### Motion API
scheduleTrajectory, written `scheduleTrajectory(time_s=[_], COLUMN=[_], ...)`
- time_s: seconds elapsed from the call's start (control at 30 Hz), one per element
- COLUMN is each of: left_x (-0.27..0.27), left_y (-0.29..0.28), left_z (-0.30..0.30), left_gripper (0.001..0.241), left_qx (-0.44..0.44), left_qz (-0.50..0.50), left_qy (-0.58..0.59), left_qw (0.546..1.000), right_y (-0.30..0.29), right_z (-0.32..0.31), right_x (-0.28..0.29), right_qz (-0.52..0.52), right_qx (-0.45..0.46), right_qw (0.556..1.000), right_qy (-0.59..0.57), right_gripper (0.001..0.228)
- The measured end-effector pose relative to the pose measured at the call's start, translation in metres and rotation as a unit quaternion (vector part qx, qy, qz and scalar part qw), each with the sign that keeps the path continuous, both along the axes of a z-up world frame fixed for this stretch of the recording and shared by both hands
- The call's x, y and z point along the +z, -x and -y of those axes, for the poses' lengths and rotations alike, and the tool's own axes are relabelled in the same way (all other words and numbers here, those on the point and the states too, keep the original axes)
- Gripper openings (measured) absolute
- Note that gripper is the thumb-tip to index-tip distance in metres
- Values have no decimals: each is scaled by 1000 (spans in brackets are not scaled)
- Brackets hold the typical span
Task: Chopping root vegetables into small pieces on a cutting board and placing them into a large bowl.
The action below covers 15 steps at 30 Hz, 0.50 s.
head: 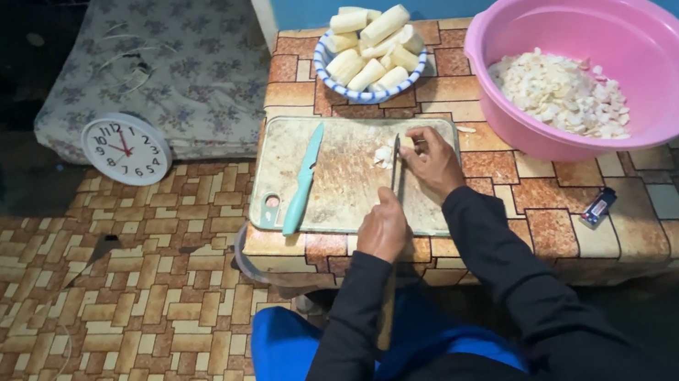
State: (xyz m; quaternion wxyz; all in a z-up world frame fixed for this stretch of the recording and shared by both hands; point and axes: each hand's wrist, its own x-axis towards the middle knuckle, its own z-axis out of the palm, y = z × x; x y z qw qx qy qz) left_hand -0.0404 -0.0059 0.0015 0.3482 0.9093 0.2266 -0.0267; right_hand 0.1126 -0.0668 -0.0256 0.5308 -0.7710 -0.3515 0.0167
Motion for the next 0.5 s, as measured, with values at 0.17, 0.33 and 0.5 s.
scheduleTrajectory(time_s=[0.17, 0.33, 0.5], left_x=[0, -13, -1], left_y=[3, -8, -14], left_z=[2, -1, 1], left_gripper=[24, 19, 16], left_qx=[-1, 10, 21], left_qz=[-2, -3, 3], left_qy=[1, -6, -37], left_qw=[1000, 1000, 999], right_y=[-10, -5, -6], right_z=[-1, -1, -2], right_x=[-15, -6, -9], right_qz=[20, 10, 5], right_qx=[-11, -15, -25], right_qw=[1000, 1000, 1000], right_qy=[3, 11, 15], right_gripper=[29, 27, 23])
